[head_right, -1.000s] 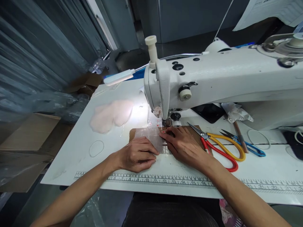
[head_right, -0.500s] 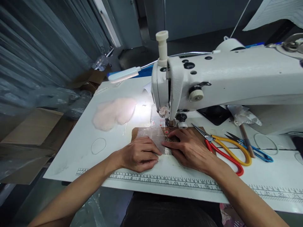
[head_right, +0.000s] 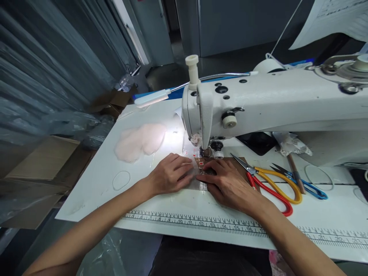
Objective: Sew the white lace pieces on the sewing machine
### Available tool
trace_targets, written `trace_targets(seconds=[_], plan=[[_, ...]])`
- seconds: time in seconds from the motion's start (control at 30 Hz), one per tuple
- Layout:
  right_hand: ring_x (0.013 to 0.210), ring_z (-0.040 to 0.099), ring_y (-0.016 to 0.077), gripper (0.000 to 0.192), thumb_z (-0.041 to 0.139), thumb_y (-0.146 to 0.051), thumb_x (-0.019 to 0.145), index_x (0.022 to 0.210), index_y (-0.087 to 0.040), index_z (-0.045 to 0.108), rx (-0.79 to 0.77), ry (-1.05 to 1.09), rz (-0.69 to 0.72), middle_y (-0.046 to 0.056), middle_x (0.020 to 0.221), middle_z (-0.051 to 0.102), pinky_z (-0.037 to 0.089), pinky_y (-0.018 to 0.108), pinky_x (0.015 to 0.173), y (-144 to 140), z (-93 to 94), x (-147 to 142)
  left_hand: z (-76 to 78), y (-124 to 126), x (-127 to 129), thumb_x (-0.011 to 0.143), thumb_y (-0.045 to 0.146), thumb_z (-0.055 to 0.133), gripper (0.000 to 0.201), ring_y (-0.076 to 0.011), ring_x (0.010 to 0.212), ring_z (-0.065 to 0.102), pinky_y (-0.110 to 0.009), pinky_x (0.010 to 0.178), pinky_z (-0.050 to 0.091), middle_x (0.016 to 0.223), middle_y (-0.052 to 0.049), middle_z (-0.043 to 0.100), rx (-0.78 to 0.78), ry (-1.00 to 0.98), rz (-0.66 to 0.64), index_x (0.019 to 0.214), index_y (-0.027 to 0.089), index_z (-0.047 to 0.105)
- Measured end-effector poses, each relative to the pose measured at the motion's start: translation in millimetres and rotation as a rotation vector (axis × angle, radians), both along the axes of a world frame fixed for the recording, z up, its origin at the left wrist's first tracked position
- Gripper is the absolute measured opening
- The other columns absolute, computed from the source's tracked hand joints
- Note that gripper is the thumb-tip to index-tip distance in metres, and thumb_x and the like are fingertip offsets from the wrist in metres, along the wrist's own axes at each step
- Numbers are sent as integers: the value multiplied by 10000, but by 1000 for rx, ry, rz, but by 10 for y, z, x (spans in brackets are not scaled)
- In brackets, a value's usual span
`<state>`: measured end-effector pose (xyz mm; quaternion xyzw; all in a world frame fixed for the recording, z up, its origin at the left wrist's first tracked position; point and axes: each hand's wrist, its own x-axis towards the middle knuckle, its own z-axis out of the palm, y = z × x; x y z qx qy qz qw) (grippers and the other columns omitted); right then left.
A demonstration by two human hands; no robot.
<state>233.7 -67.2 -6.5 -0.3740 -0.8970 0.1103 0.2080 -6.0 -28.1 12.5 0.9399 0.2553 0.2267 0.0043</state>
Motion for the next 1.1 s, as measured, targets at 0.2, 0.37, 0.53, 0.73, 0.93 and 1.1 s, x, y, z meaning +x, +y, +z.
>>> trace_targets(seconds=[0.2, 0.37, 0.53, 0.73, 0.93, 1.1], plan=[[1083, 524, 280, 395, 506, -202, 902, 1246, -359, 621, -12, 15, -50, 73, 1193, 561, 462, 518, 910, -21, -43, -24, 24, 166, 56, 964, 402, 401, 436, -252, 905, 553, -398, 755, 441, 1276, -182, 575, 113, 333, -21, 1135, 61, 613], [1084, 528, 268, 333, 481, -238, 936, 1223, -273, 645, -8, 119, -141, 114, 1213, 524, 488, 475, 919, -2, -79, -55, 53, 372, 107, 965, 409, 381, 454, -267, 948, 534, -440, 842, 395, 1283, -156, 578, 66, 345, -28, 1199, 85, 596], [1076, 531, 251, 324, 475, -306, 967, 1250, -266, 627, -25, 123, -172, 114, 1204, 515, 503, 453, 918, 10, -124, -38, 16, 467, 91, 960, 430, 399, 487, -272, 1038, 516, -457, 946, 352, 1344, -147, 546, -28, 285, -45, 1279, 94, 547], [1069, 536, 253, 366, 478, -287, 966, 1320, -285, 572, 2, 98, -167, 111, 1213, 519, 509, 461, 901, 8, -151, -17, -27, 451, 60, 963, 455, 383, 536, -291, 1074, 504, -482, 966, 343, 1405, -169, 493, -69, 265, -61, 1308, 68, 519], [1082, 532, 263, 345, 486, -246, 950, 1270, -257, 615, 9, 112, -156, 121, 1210, 523, 509, 466, 901, 9, -121, -33, -78, 453, 56, 950, 468, 406, 539, -303, 1092, 504, -491, 948, 361, 1409, -170, 493, -97, 211, -63, 1314, 86, 518], [1056, 548, 276, 371, 481, -234, 940, 1287, -276, 605, 17, 105, -166, 119, 1213, 536, 515, 486, 879, 1, -119, -36, -95, 449, 57, 945, 464, 409, 537, -305, 1099, 500, -492, 927, 373, 1410, -171, 494, -105, 197, -61, 1311, 87, 519]])
